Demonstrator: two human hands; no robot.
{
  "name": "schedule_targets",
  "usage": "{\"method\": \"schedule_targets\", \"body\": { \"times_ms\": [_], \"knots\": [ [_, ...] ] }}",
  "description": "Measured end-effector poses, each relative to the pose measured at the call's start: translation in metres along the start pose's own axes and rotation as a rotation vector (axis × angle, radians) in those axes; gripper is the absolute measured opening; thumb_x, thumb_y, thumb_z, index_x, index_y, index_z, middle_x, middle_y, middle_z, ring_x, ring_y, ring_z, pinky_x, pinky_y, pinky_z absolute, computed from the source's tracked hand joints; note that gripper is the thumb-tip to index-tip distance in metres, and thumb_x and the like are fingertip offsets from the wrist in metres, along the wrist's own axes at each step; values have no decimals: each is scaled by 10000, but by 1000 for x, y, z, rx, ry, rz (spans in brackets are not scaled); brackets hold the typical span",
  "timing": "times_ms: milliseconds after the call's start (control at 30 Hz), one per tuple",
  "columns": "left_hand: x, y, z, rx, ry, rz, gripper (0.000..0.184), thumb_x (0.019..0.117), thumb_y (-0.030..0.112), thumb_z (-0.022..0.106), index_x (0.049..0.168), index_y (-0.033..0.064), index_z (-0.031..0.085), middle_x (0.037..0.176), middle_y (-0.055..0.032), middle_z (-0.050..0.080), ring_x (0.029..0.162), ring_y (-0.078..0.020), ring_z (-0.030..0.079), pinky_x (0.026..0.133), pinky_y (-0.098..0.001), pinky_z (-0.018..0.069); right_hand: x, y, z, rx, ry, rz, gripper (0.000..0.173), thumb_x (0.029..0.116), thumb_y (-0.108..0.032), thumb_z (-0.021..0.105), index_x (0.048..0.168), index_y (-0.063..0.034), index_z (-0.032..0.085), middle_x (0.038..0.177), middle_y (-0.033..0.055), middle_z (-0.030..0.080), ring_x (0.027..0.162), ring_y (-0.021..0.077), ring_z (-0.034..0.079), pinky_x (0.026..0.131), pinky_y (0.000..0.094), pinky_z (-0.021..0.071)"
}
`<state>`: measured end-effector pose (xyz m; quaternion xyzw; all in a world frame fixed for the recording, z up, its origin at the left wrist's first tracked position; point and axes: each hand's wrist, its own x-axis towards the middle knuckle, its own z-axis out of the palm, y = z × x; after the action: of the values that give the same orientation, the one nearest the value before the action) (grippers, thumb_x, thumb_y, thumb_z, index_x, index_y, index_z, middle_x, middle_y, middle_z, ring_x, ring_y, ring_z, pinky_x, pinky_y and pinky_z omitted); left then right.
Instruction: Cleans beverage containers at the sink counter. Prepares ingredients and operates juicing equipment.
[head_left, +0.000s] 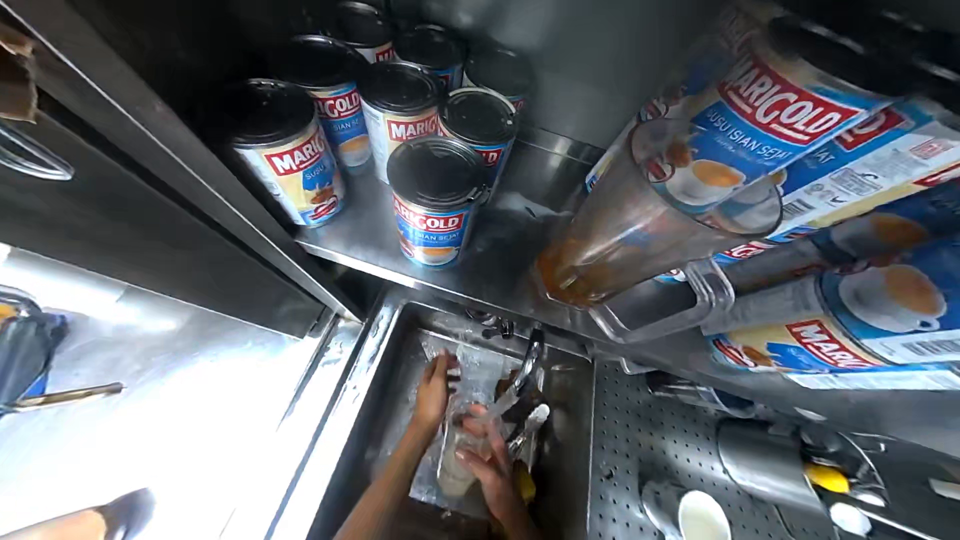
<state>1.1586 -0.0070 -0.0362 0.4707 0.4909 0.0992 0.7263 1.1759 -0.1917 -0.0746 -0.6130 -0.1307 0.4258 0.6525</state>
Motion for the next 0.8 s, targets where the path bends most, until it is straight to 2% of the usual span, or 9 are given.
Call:
{"method": "schedule_targets", "body": {
  "times_ms": [100, 200, 267, 433, 567, 633, 667, 733, 800],
  "knots": [
    [43, 33, 15, 0, -112, -29, 545, 1121, 400, 340, 1385, -26, 555, 1331, -209, 630, 1153, -307, 653, 978, -480, 529, 3, 15, 3, -99, 100, -50, 989, 684, -142, 873, 1488, 100, 352, 1387, 226, 595, 1252, 261, 622, 1053, 389, 545],
    [61, 55, 41, -190, -144, -93, 384, 1106, 309, 435, 1195, -14, 621, 1018, -131, 694, 849, -200, 683, 788, -366, 586, 11, 10, 3, -78, 170, -233, 1023, 608, -96, 911, 1442, 131, 363, 1374, 223, 590, 1262, 237, 602, 1061, 373, 538],
    [61, 61, 55, -308, -101, -142, 284, 1091, 230, 472, 1150, -13, 608, 933, -117, 670, 734, -187, 648, 694, -343, 580, 15, 5, 0, -102, 201, -273, 1045, 594, -93, 918, 1447, 124, 353, 1394, 220, 567, 1280, 229, 585, 1066, 361, 535],
    [39, 73, 71, -386, 30, -103, 274, 1064, 182, 540, 1232, -30, 589, 1031, -165, 647, 857, -219, 632, 777, -386, 564, 21, 2, -9, -204, 149, -307, 1041, 595, -147, 956, 1430, 125, 397, 1388, 217, 580, 1260, 207, 611, 1067, 363, 547],
    [-27, 120, 93, 47, -296, 53, 360, 1086, 156, 428, 1370, -51, 506, 1234, -204, 601, 1097, -221, 585, 960, -370, 491, 14, -8, -10, -238, 241, -247, 1022, 602, -131, 901, 1448, 111, 380, 1349, 193, 593, 1206, 144, 626, 1011, 304, 561],
    [-46, 170, 87, 380, -458, 16, 386, 1095, 122, 425, 1381, -119, 516, 1379, -297, 559, 1291, -350, 544, 1110, -467, 409, 12, -18, -14, -303, 229, -270, 970, 629, -152, 896, 1426, 122, 415, 1385, 222, 565, 1257, 188, 592, 1037, 324, 541],
    [-37, 172, 81, 355, -481, -26, 392, 1108, 148, 402, 1379, -110, 518, 1373, -284, 562, 1263, -337, 550, 1085, -460, 422, 9, -28, -16, -350, 221, -286, 915, 642, -169, 888, 1399, 117, 463, 1395, 236, 558, 1279, 227, 576, 1047, 353, 535],
    [-1, 131, 69, 85, -452, -51, 399, 1098, 291, 398, 1315, -7, 551, 1154, -147, 604, 979, -210, 570, 827, -394, 492, -7, -58, -17, -350, 215, -280, 881, 688, -190, 854, 1421, 89, 453, 1388, 228, 573, 1287, 266, 575, 1043, 389, 542],
    [10, 93, 41, -49, -464, -90, 508, 1069, 442, 460, 1453, 115, 512, 1387, -127, 585, 1239, -276, 578, 1012, -537, 491, -26, -92, -24, -285, 222, -319, 918, 740, -245, 833, 1464, 88, 377, 1397, 223, 571, 1290, 276, 573, 1037, 402, 543]
  ]
}}
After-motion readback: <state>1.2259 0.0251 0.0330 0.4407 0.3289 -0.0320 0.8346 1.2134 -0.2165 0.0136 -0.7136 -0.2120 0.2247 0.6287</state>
